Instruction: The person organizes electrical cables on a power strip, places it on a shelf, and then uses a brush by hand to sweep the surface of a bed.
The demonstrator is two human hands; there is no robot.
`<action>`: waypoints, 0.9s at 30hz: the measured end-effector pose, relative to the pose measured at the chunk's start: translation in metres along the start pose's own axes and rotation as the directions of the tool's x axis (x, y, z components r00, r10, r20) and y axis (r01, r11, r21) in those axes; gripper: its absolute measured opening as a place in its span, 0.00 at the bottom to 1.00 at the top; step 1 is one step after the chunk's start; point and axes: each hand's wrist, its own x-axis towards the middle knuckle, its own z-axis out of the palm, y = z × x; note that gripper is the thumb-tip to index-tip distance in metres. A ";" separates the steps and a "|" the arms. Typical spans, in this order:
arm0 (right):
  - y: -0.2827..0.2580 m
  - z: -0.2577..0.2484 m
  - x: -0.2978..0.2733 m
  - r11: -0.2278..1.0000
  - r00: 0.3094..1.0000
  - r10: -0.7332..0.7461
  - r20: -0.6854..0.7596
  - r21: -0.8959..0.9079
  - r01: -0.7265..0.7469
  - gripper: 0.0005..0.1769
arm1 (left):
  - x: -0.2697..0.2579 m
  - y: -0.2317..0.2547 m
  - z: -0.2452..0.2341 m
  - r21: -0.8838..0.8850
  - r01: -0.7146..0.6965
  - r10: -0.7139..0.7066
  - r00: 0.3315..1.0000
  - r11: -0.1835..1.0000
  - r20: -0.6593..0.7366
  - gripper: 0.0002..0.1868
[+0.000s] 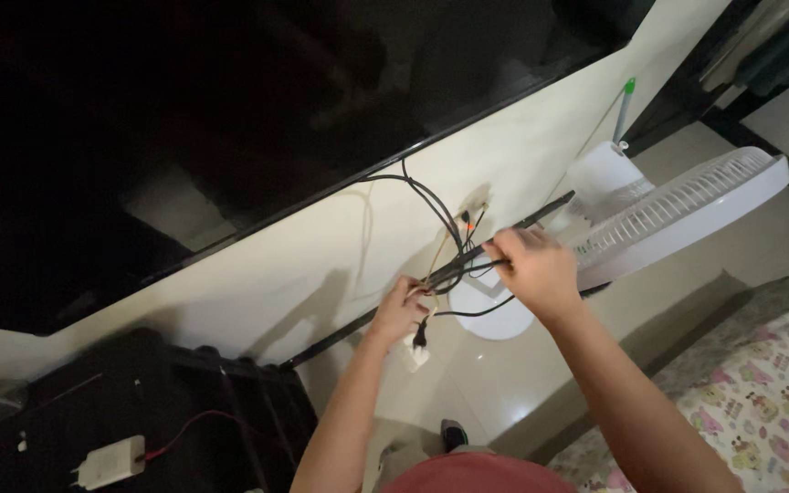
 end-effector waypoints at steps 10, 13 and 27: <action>0.031 -0.006 -0.027 0.906 0.860 0.320 0.397 -0.394 -0.155 0.14 | -0.011 -0.006 -0.019 -0.516 -0.097 0.035 0.991 0.851 -0.127 0.15; 0.001 -0.034 -0.012 0.964 0.983 0.179 -0.050 -0.192 -0.185 0.22 | -0.013 0.010 -0.014 -0.422 0.058 -0.080 0.996 0.905 -0.036 0.15; -0.066 -0.086 0.019 0.948 0.952 -0.260 -0.158 -0.231 0.221 0.10 | -0.001 0.013 0.031 0.454 -0.269 0.327 0.943 0.850 -0.053 0.15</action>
